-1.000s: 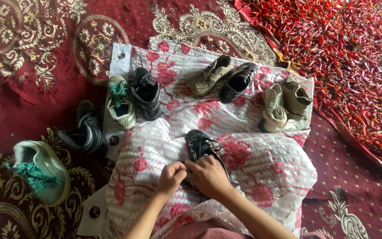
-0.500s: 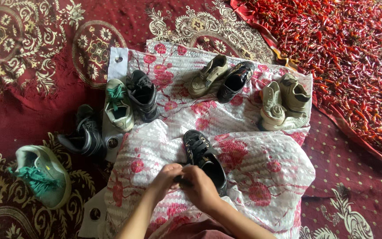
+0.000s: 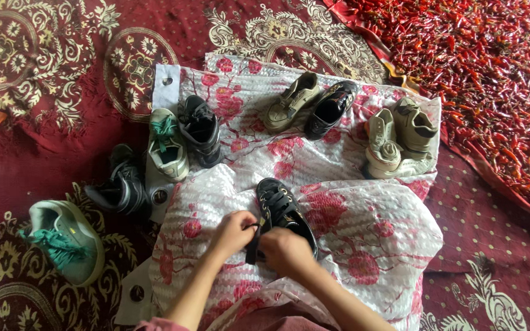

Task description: The person removes the laces from a black shoe and then re-laces it by threading the laces through the eyelets and tying them. The person works on one shoe at a time while sitting on the floor.

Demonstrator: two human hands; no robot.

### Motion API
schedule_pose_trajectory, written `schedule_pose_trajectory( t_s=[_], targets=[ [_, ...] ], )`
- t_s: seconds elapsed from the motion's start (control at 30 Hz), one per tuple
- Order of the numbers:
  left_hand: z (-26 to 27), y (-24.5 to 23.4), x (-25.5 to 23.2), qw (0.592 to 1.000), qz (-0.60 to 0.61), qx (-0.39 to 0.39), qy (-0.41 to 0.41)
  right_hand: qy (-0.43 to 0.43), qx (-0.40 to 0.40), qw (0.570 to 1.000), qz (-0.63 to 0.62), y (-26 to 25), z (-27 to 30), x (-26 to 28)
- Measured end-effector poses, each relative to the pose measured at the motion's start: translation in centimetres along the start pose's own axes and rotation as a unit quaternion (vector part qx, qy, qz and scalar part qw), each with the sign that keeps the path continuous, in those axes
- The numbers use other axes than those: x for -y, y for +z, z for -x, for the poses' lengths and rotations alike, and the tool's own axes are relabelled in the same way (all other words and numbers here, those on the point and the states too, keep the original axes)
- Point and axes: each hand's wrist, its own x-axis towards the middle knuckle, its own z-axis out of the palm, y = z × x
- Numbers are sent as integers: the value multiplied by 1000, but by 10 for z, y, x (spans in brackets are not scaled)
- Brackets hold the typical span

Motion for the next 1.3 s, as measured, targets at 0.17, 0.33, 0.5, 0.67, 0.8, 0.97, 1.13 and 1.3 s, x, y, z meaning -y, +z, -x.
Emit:
schedule_pose_trajectory(
  t_s=[0.17,0.33,0.5,0.67,0.8,0.97,1.13,1.3],
  targets=[
    [4,25,-16,997,-78,5,17,-44,-93,994,36,-27,-37,-46],
    [3,41,-18,998,-66,-13,20,-35,43,994,96,-20,-62,-61],
    [10,46,-11,994,-66,-68,56,-15,93,987,133,-2,-74,-74],
    [1,59,22,999,-12,-29,22,-39,150,976,154,18,-81,-92],
    [-2,76,53,999,32,3,-33,-71,176,965,183,27,-86,-99],
    [2,78,63,993,47,-6,-106,-140,-78,986,39,27,-73,-126],
    [8,58,34,988,-28,19,-149,190,-150,846,-476,27,-27,-175],
    [3,44,15,987,-89,-130,42,272,-186,776,-538,39,15,-194]
  ],
)
